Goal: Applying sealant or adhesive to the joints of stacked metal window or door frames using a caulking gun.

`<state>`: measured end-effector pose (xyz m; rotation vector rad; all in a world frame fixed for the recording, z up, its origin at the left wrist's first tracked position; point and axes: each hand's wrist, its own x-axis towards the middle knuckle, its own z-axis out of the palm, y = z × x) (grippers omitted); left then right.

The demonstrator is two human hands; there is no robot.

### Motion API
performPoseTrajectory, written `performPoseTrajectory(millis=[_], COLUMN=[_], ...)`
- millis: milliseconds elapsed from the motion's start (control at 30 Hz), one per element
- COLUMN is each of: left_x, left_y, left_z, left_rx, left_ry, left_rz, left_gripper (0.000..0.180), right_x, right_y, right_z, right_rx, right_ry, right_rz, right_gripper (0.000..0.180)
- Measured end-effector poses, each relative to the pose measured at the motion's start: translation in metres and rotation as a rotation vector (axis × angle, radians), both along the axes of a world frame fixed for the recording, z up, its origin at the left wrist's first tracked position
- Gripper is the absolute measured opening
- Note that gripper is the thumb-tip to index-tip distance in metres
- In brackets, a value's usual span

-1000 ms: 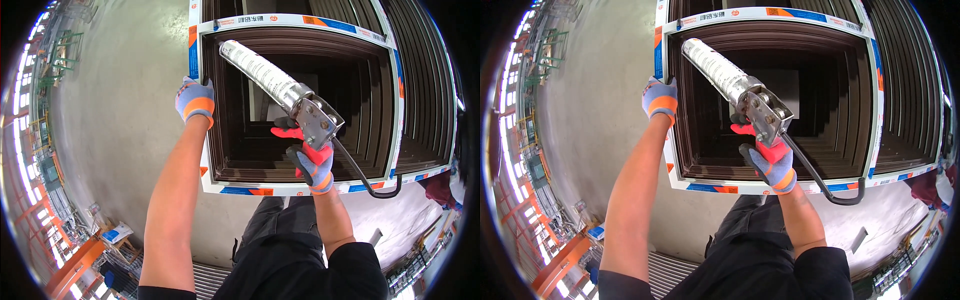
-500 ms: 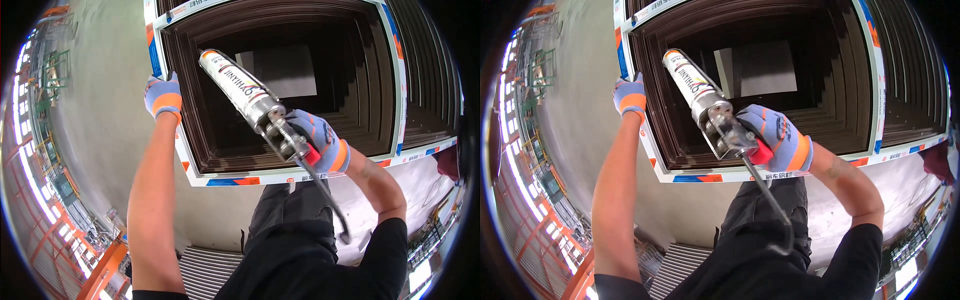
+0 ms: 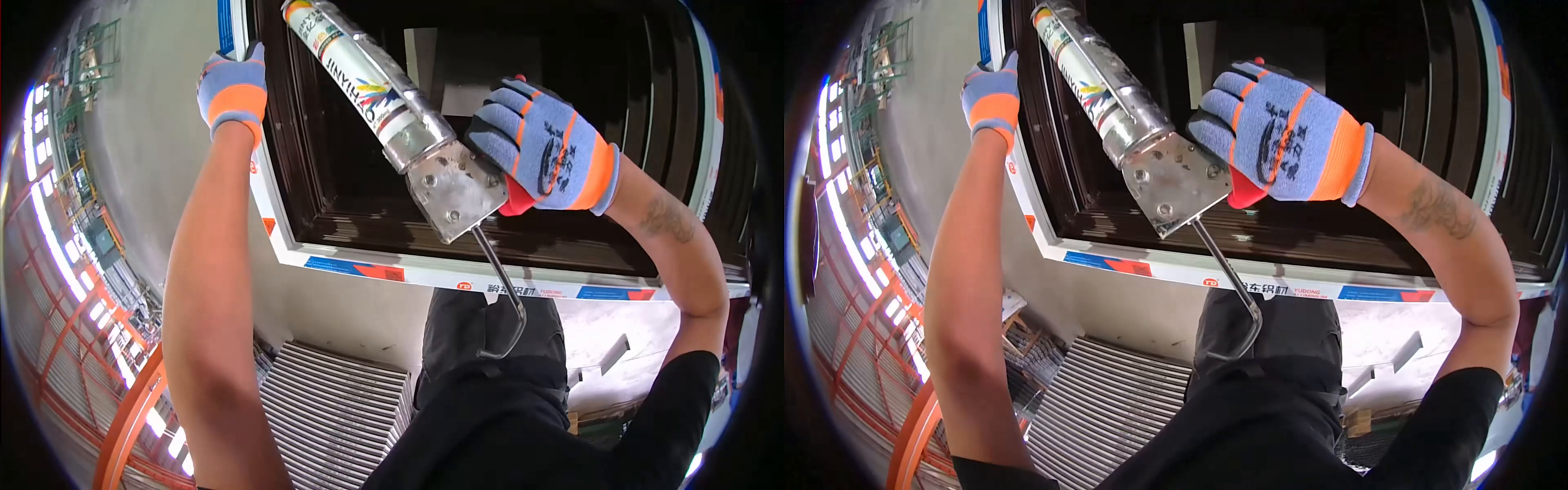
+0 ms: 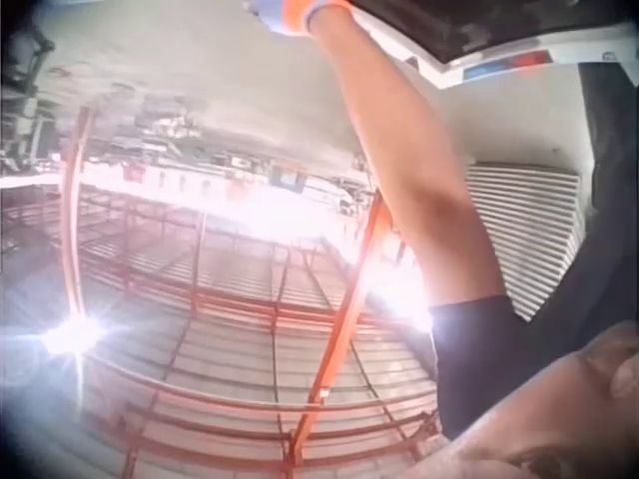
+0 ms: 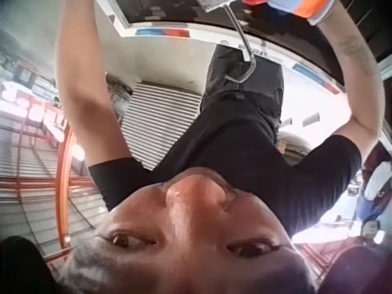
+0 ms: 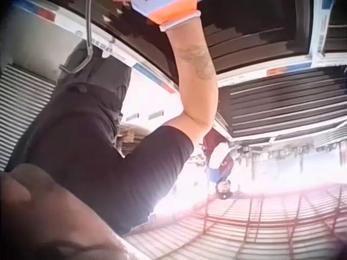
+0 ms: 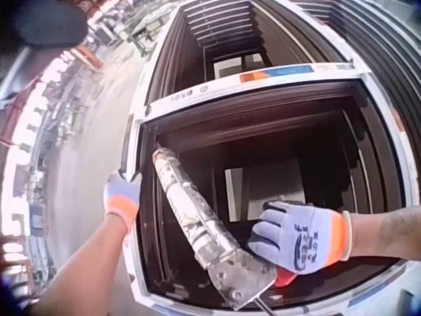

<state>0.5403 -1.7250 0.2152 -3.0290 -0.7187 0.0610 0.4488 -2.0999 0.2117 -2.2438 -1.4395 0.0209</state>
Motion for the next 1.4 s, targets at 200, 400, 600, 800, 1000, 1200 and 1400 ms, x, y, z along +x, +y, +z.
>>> performPoseTrajectory(millis=[200, 400, 600, 800, 1000, 1200, 1400], left_x=[-0.001, -0.001, -0.002, -0.003, -0.003, -0.003, -0.004], left_y=[-0.005, -0.005, -0.002, 0.000, 0.003, 0.002, -0.001], left_z=[0.003, 0.005, 0.002, 0.000, -0.004, -0.004, 0.000], left_rx=[-0.017, -0.047, -0.053, -0.020, -0.101, 0.045, 0.002], left_ry=[0.017, 0.003, -0.034, -0.032, -0.119, -0.044, -0.051], left_rz=[0.036, 0.065, 0.041, 0.045, 0.015, 0.019, 0.011], left_gripper=[0.051, 0.049, 0.047, 0.048, 0.050, 0.047, 0.046], right_x=[0.006, 0.014, 0.019, 0.024, 0.025, 0.021, 0.019], right_y=[0.007, 0.013, 0.014, 0.018, 0.017, 0.015, 0.016], right_z=[-0.010, -0.018, -0.021, -0.027, -0.025, -0.016, -0.012], right_rx=[-0.009, -0.012, -0.002, 0.005, -0.051, -0.093, -0.054], right_ry=[-0.016, -0.022, -0.057, -0.052, -0.004, 0.031, 0.057], right_rz=[-0.035, -0.044, -0.040, -0.011, -0.022, -0.016, -0.036], right_gripper=[0.054, 0.056, 0.052, 0.049, 0.050, 0.043, 0.043])
